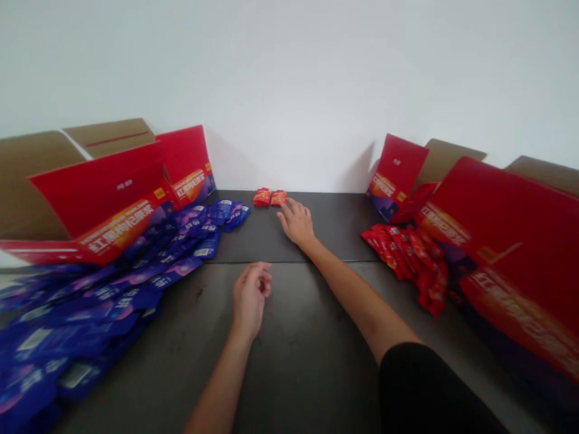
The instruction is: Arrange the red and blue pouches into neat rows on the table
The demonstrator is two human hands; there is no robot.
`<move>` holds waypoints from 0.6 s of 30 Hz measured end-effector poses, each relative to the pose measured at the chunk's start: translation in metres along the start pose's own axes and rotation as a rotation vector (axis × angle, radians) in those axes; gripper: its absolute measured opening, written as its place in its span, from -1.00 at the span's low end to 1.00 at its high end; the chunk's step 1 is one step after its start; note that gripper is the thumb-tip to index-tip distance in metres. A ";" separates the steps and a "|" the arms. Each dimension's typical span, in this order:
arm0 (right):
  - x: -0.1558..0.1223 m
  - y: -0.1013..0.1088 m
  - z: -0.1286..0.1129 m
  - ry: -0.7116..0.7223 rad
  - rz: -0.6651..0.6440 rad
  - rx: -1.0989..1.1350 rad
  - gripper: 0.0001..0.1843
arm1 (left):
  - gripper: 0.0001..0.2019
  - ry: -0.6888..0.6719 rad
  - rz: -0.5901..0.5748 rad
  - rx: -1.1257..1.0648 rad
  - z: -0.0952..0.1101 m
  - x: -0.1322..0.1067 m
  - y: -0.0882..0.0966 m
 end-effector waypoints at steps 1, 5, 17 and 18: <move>-0.015 0.019 0.000 0.005 0.000 -0.012 -0.38 | -0.74 0.005 0.004 -0.001 0.000 0.000 0.000; -0.077 0.103 0.041 -0.085 -0.063 -0.107 -0.22 | -0.73 0.010 0.011 -0.007 0.002 0.000 0.002; -0.238 0.273 0.215 -0.647 -0.120 -0.222 -0.48 | -0.75 0.026 -0.010 -0.024 0.002 0.000 0.000; -0.240 0.272 0.217 -0.665 -0.127 -0.226 -0.51 | -0.75 0.027 -0.010 -0.023 0.002 0.001 0.000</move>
Point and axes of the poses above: each hand's wrist, its own x-axis towards the middle knuckle, its own y-axis out of the back of the hand, z = x × y, the point moved 10 cm from there along x, towards the middle knuckle, and after that the axes turned 15 degrees about z, right-handed, at the moved point
